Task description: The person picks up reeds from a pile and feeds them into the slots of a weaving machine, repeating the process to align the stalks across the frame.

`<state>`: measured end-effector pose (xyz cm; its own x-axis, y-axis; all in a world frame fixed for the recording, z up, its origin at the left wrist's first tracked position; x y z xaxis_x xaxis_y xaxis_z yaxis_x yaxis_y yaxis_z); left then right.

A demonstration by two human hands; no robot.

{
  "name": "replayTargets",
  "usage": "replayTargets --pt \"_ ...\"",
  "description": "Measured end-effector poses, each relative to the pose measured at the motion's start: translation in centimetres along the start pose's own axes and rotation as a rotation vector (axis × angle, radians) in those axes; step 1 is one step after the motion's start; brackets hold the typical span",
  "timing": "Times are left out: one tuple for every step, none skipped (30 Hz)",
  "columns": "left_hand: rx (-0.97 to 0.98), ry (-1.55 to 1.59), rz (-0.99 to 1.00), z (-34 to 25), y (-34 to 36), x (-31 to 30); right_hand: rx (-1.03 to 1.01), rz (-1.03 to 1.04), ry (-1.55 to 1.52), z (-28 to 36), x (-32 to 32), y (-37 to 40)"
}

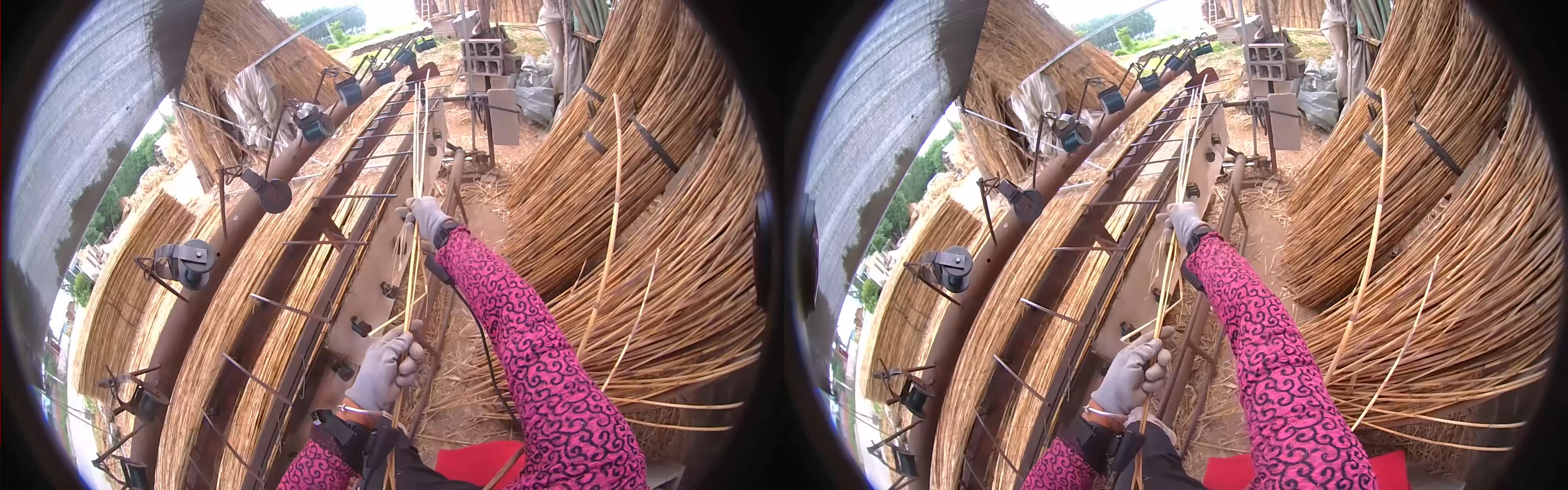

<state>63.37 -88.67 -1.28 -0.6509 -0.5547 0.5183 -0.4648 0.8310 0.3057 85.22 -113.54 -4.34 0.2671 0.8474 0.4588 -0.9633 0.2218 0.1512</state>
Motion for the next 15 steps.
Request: replayTargets --pt "0.012 0.048 0.011 0.1 -0.8 -0.4 -0.005 0.000 -0.036 -0.5 0.0 0.2" --pt "0.024 0.095 0.024 0.2 -1.7 -1.0 -0.011 0.000 -0.072 -1.0 0.0 0.5" --pt "0.008 0.112 0.040 0.5 -2.6 -1.5 0.018 0.022 -0.103 -1.8 0.2 0.9" --pt "0.008 0.111 0.044 0.7 -3.3 -2.3 -0.014 -0.024 -0.141 -3.0 0.2 1.0" --pt "0.004 0.131 0.040 1.2 -3.9 -3.2 -0.064 0.023 -0.111 -4.8 -0.1 0.2" --pt "-0.001 0.151 0.035 1.7 -4.4 -4.3 -0.112 0.070 -0.082 -6.3 -0.3 -0.4" --pt "-0.035 0.114 0.020 2.3 -4.7 -5.0 -0.113 0.069 -0.083 -7.0 -0.2 -0.1" --pt "-0.037 0.113 0.018 3.2 -4.5 -5.4 -0.133 -0.012 -0.039 -7.6 -0.3 0.1" --pt "-0.050 0.004 -0.024 3.8 -4.3 -5.5 -0.150 -0.092 0.001 -8.3 -0.8 -0.2" --pt "-0.060 -0.104 -0.067 4.3 -3.9 -5.7 -0.145 -0.091 -0.003 -8.8 -1.1 -0.8" --pt "-0.051 -0.124 -0.047 4.7 -3.4 -6.0 -0.174 -0.113 0.020 -8.9 -1.4 -1.5" --pt "-0.051 -0.123 -0.050 5.1 -2.7 -5.9 -0.204 -0.135 0.042 -8.9 -2.0 -2.2" --pt "-0.076 -0.147 -0.069 5.5 -1.8 -5.6 -0.180 -0.230 0.134 -8.8 -3.1 -2.5" --pt "-0.100 -0.171 -0.089 5.9 -1.0 -5.5 -0.179 -0.224 0.134 -8.4 -3.4 -3.3" --pt "-0.072 -0.204 -0.076 6.3 -0.5 -5.2 -0.177 -0.300 0.325 -7.5 -4.0 -3.8"
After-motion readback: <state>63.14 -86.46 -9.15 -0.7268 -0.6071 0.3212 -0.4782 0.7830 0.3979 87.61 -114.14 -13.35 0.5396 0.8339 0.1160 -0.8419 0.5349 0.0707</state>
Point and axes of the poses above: each hand's wrist, its own y-axis away from the middle knuckle, its own x-axis out of the palm, z = x × y, the point moved 6 cm from there along -y, towards the middle knuckle, and after that the axes turned 13 degrees about z, right-handed, at the moved point
